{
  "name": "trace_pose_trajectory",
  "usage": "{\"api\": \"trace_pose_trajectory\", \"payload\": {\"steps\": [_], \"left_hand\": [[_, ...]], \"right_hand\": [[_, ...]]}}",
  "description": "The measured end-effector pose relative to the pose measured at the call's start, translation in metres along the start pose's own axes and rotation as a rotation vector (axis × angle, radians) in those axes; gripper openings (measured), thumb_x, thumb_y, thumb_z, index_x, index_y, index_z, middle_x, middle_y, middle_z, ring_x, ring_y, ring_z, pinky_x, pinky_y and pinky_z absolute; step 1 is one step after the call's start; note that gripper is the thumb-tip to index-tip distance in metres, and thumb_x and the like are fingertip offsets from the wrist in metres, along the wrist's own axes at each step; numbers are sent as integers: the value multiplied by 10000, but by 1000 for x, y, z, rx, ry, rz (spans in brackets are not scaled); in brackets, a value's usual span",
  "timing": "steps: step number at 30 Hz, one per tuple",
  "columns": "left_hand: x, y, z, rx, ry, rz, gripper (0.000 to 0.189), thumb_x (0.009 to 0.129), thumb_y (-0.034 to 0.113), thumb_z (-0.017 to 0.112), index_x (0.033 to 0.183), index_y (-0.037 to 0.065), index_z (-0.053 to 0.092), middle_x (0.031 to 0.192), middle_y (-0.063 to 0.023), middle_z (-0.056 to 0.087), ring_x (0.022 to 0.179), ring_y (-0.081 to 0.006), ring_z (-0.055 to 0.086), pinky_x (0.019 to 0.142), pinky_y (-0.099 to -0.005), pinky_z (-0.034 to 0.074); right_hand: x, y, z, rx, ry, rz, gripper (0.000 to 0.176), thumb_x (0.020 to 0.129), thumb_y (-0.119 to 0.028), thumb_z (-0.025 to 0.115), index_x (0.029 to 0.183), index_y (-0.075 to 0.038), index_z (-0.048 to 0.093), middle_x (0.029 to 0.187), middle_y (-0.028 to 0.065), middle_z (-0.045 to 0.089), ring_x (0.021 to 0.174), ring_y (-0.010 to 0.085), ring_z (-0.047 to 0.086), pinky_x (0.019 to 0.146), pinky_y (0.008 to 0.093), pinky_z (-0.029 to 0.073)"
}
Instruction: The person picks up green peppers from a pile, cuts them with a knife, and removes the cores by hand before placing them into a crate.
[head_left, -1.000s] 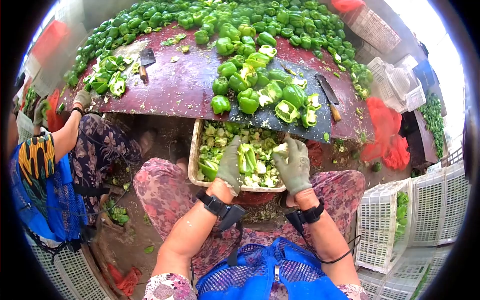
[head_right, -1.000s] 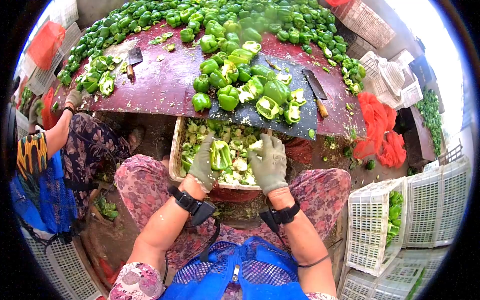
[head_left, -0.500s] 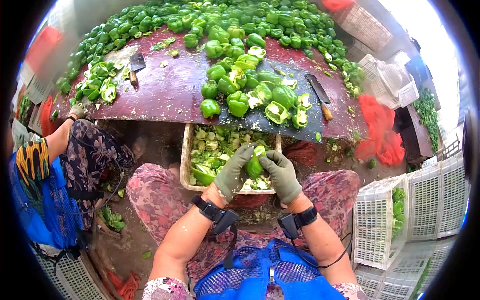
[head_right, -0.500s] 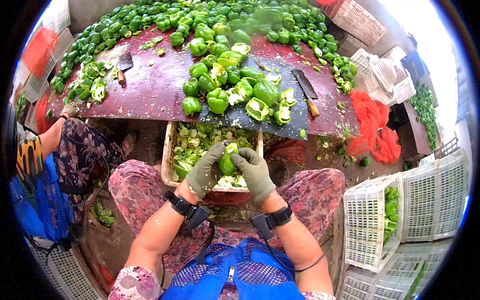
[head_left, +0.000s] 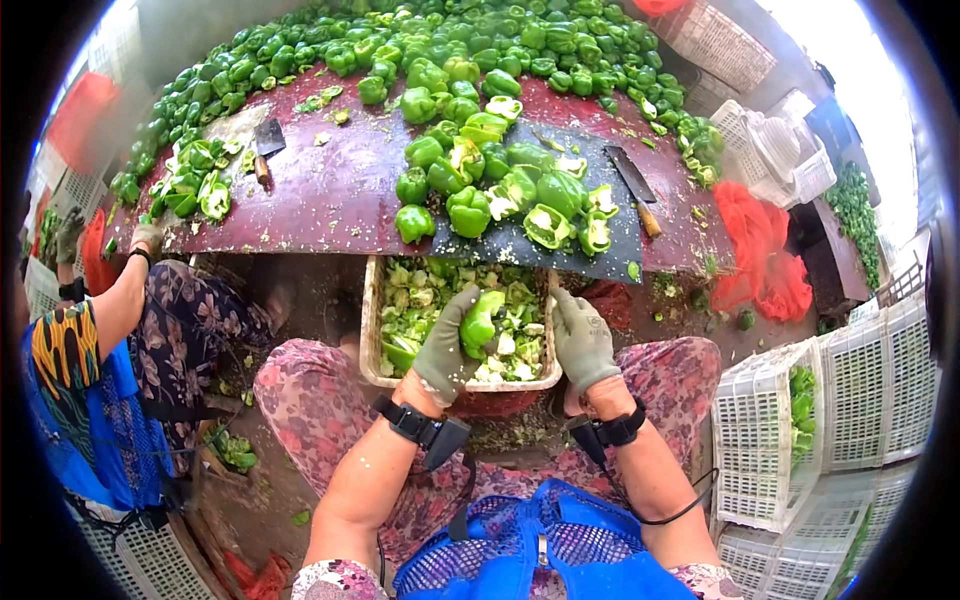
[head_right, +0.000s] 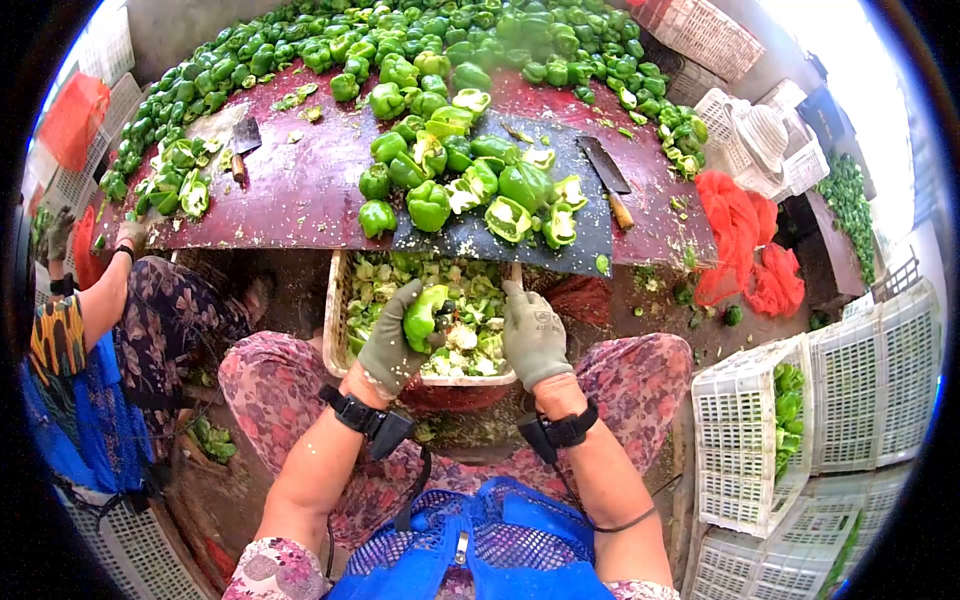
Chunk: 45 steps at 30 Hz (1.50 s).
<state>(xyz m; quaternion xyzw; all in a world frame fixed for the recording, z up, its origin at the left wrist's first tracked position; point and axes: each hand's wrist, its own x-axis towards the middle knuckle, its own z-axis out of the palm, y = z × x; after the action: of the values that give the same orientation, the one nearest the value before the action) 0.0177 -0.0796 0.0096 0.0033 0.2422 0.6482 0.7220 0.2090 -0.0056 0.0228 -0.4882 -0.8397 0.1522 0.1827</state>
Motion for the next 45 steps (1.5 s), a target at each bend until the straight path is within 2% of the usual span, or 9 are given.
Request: {"api": "trace_pose_trajectory", "payload": {"steps": [3, 7, 14, 18, 19, 29, 35, 42, 45], "left_hand": [[5, 0, -5, 82, -24, -66, 274, 954, 367, 565, 1101, 141, 609, 946, -1, 658, 777, -110, 632, 538, -226, 491], [4, -9, 6, 214, 11, -194, 412, 973, 486, 463, 1147, 140, 603, 931, 18, 674, 726, -110, 635, 509, -227, 475], [6, -24, -7, 551, -139, 92, 523, 967, 481, 505, 1305, 83, 525, 1141, -18, 619, 1006, -121, 580, 904, -312, 465], [1, -20, -1, 877, 22, 103, 505, 957, 396, 581, 1316, 50, 504, 1081, 1, 592, 941, -75, 534, 842, -239, 454], [5, -21, -5, 862, -54, 220, 460, 965, 376, 560, 1273, 38, 509, 957, -5, 619, 808, -58, 557, 675, -193, 461], [-7, -18, 3, 750, -26, 157, 388, 977, 319, 531, 1235, 29, 548, 993, -37, 638, 843, -85, 595, 730, -230, 502], [-5, -22, 9, 469, -15, 235, 385, 987, 292, 476, 1271, 34, 515, 1069, -74, 644, 890, -138, 658, 691, -239, 546], [12, -27, -15, 579, 127, 371, 426, 964, 247, 550, 1276, -37, 491, 1044, -74, 646, 896, -128, 619, 764, -263, 522], [8, -28, -10, 707, 239, 377, 446, 954, 260, 563, 1277, -40, 495, 1033, -75, 643, 897, -112, 600, 762, -250, 510]], "right_hand": [[-5, -22, -5, 150, 88, -195, 502, 880, -176, 609, 1357, -89, 477, 1261, 200, 546, 1143, 357, 528, 982, 422, 437], [4, -40, -6, 184, -30, -421, 531, 785, -98, 654, 1301, -100, 530, 1173, 166, 597, 1068, 360, 561, 957, 435, 447], [8, -29, 6, 210, 103, -303, 377, 797, -3, 610, 1172, -45, 602, 1033, 190, 636, 967, 374, 608, 836, 425, 501], [5, -30, 3, 347, 47, -147, 227, 878, -83, 598, 1099, -38, 628, 968, 173, 657, 909, 356, 621, 847, 404, 508], [6, -30, 0, 393, 20, -123, 183, 900, -96, 593, 1057, -22, 652, 983, 178, 668, 899, 352, 638, 824, 379, 516], [3, -13, 12, 978, -114, 338, 224, 947, -201, 599, 1051, -16, 671, 918, 13, 673, 767, 79, 585, 674, 230, 491], [1, -4, 29, 1599, -13, 603, 238, 957, -213, 597, 1085, -23, 661, 907, 20, 665, 704, 70, 576, 614, 184, 469], [-2, 11, 39, 771, -77, 351, 392, 960, -345, 578, 1154, -10, 641, 1034, 121, 669, 905, 197, 629, 790, 287, 506], [-5, -9, 17, 777, -81, 249, 478, 922, -413, 607, 1169, -5, 629, 1100, 167, 651, 1030, 265, 613, 927, 327, 461]]}}
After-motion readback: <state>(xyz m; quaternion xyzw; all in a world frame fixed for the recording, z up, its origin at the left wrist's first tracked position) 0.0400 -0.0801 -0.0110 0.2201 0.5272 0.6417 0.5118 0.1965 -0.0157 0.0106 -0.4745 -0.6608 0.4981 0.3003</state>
